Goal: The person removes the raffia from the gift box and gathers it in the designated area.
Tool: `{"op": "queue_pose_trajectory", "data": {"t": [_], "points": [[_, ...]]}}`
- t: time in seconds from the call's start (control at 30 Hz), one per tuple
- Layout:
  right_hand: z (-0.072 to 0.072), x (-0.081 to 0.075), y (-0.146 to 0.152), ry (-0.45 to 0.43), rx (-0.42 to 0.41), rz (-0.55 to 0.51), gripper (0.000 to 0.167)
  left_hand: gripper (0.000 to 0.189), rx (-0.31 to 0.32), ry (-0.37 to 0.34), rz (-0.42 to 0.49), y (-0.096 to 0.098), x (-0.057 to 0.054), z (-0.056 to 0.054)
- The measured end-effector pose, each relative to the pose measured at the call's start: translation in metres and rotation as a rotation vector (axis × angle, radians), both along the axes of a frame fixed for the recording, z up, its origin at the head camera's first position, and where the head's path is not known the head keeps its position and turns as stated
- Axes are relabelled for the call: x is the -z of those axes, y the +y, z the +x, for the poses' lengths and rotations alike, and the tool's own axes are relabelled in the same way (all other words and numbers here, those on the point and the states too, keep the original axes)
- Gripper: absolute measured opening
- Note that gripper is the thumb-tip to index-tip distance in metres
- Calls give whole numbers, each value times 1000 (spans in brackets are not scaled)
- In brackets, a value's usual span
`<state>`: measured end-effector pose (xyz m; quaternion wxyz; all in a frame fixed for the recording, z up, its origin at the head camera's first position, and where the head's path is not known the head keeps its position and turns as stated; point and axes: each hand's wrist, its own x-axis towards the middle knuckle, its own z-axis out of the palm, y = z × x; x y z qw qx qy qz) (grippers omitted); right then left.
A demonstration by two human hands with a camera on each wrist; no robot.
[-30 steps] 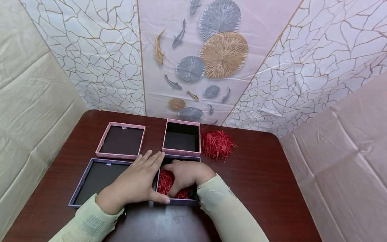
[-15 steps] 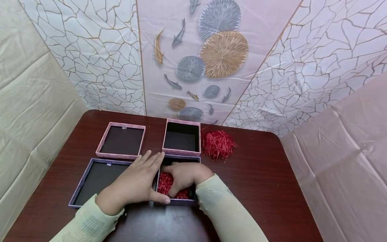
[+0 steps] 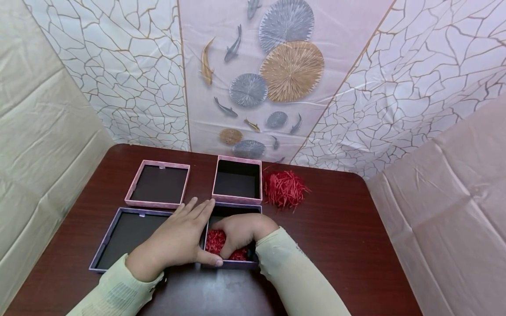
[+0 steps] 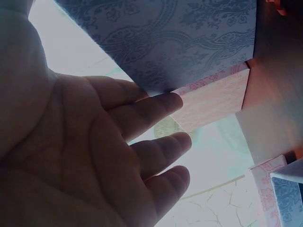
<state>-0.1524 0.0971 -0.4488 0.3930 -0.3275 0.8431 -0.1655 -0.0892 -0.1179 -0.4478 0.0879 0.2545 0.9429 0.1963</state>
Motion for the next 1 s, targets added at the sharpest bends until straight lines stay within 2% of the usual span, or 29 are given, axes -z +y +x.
{"op": "queue_pose_trajectory", "data": {"t": [0.5,0.57,0.8,1.0], "points": [[0,1,0,-32,-63,-39,47,147,-4,-2,6,1,0,1],[2,4,0,-41,-72,-45,45,148,-4,-7,5,1,2,3],[6,8,-1,-58,-105,-25,48,148,8,-38,-6,0,4,6],[-5,-1,-1,-34,-109,-33,52,148,14,-12,-25,1,-3,-4]]}}
